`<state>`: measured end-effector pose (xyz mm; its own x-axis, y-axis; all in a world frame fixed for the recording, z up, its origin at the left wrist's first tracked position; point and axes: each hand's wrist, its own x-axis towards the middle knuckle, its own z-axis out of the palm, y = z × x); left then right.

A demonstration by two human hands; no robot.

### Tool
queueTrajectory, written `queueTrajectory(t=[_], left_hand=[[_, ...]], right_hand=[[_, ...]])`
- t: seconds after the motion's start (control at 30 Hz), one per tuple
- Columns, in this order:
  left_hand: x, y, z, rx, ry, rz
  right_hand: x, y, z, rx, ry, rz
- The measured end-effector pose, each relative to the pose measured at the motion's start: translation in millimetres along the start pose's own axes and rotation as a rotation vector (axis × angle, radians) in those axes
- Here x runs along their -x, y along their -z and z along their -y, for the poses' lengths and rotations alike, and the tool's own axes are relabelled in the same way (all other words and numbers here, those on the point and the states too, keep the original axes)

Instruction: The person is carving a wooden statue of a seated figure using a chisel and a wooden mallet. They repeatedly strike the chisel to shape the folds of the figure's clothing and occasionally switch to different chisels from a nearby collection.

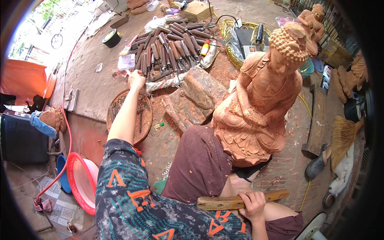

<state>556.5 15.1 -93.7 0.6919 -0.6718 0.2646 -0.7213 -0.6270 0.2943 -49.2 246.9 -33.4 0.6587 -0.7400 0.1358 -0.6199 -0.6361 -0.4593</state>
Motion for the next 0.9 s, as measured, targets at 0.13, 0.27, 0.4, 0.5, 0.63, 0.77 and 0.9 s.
queueTrajectory(t=[0.13,0.27,0.4,0.5,0.63,0.77,0.9], left_hand=[[5,14,-50,0.200,-0.206,-0.171],[25,32,-125,0.514,-0.522,0.176],[32,4,-152,0.205,-0.650,0.248],[32,-9,-160,-0.149,-0.568,0.291],[33,-9,-170,-0.323,-0.546,0.292],[32,-10,-174,-0.320,-0.372,0.316],[31,-14,-163,0.067,-0.183,0.272]], right_hand=[[0,0,-1,0.010,-0.009,0.010],[-1,3,2,0.013,-0.017,0.010],[-1,1,2,0.013,-0.013,0.014],[0,1,2,0.015,-0.017,0.017],[0,2,1,0.013,-0.020,0.021],[2,3,-1,0.020,-0.014,0.034],[1,3,0,0.012,-0.019,0.044]])
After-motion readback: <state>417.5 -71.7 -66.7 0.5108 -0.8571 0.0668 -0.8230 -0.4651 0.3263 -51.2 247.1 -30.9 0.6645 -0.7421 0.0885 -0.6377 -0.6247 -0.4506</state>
